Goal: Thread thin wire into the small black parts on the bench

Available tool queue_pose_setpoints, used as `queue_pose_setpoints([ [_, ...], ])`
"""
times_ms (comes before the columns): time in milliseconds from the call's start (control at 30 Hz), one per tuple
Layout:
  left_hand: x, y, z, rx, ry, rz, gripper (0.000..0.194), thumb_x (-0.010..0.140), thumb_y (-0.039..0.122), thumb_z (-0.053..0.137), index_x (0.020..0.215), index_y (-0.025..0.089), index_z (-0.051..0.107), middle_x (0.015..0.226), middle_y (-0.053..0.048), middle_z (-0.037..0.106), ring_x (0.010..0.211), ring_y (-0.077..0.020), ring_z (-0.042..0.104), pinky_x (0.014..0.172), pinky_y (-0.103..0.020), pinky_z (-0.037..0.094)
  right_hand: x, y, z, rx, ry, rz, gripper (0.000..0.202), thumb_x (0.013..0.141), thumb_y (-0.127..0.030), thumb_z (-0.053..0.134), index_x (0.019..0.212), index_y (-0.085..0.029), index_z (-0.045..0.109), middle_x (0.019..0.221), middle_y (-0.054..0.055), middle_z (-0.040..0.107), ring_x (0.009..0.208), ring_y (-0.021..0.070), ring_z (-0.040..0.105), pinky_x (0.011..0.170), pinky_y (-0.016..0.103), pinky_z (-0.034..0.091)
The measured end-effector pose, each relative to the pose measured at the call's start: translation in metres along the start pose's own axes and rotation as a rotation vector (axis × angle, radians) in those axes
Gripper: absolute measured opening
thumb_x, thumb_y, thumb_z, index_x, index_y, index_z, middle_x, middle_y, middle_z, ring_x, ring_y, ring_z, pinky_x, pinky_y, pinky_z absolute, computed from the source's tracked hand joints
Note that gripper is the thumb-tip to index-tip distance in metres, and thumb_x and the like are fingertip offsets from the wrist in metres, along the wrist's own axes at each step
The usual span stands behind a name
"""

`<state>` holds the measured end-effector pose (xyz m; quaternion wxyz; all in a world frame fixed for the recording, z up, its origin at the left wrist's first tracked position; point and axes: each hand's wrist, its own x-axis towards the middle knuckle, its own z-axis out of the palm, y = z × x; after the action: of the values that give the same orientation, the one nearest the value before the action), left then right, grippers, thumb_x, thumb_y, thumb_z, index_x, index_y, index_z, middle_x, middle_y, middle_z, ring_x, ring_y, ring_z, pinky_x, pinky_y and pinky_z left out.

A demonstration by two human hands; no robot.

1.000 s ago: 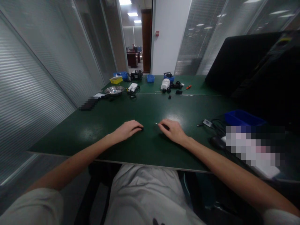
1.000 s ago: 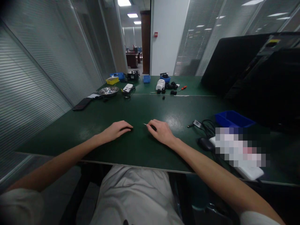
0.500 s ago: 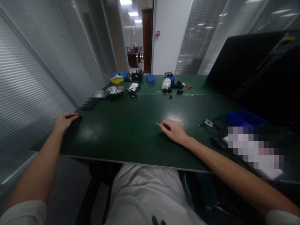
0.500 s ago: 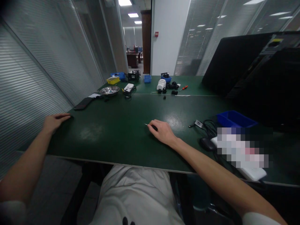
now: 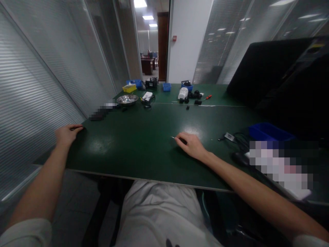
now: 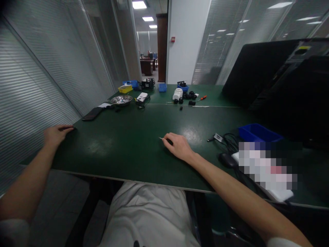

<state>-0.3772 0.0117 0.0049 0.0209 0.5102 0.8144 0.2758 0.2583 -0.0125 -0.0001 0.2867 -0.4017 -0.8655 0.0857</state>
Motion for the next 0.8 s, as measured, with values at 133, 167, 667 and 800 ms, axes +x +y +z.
queue_pose_setpoints([
  [133, -0.004, 0.005, 0.000, -0.004, 0.027, -0.074, 0.038, 0.090, 0.033, 0.072, 0.122, 0.012, 0.073, 0.068, 0.005, 0.066, 0.068, -0.0131, 0.052, 0.066, -0.020, 0.035, 0.000, 0.000, 0.000, 0.005, -0.006, -0.008, 0.029, 0.106, -0.040, 0.047, 0.097, -0.021, 0.067, 0.089, 0.004, 0.069, 0.075, 0.0159, 0.061, 0.072, 0.029, 0.044],
  [167, -0.005, 0.006, 0.000, 0.002, 0.030, -0.058, 0.037, 0.090, 0.032, 0.072, 0.120, 0.012, 0.073, 0.071, 0.004, 0.067, 0.071, -0.0133, 0.053, 0.068, -0.020, 0.036, 0.000, 0.000, 0.000, 0.004, -0.006, -0.009, 0.030, 0.106, -0.040, 0.047, 0.096, -0.021, 0.067, 0.089, 0.004, 0.069, 0.075, 0.0159, 0.061, 0.072, 0.029, 0.044],
  [667, -0.016, 0.023, -0.006, 0.308, 0.109, 0.120, 0.031, 0.091, 0.034, 0.066, 0.105, 0.009, 0.077, 0.072, -0.002, 0.064, 0.074, -0.0182, 0.050, 0.070, -0.022, 0.032, 0.000, -0.004, -0.005, 0.010, -0.019, -0.021, 0.031, 0.106, -0.041, 0.046, 0.097, -0.021, 0.068, 0.090, 0.005, 0.070, 0.075, 0.0167, 0.062, 0.071, 0.029, 0.046],
  [800, -0.018, 0.025, -0.005, 0.384, 0.096, 0.114, 0.037, 0.093, 0.037, 0.065, 0.112, 0.007, 0.077, 0.079, -0.006, 0.065, 0.071, -0.0177, 0.043, 0.066, -0.023, 0.025, 0.000, -0.003, -0.003, -0.002, -0.027, -0.014, 0.031, 0.106, -0.041, 0.046, 0.097, -0.021, 0.068, 0.089, 0.004, 0.069, 0.074, 0.0162, 0.062, 0.070, 0.029, 0.044],
])
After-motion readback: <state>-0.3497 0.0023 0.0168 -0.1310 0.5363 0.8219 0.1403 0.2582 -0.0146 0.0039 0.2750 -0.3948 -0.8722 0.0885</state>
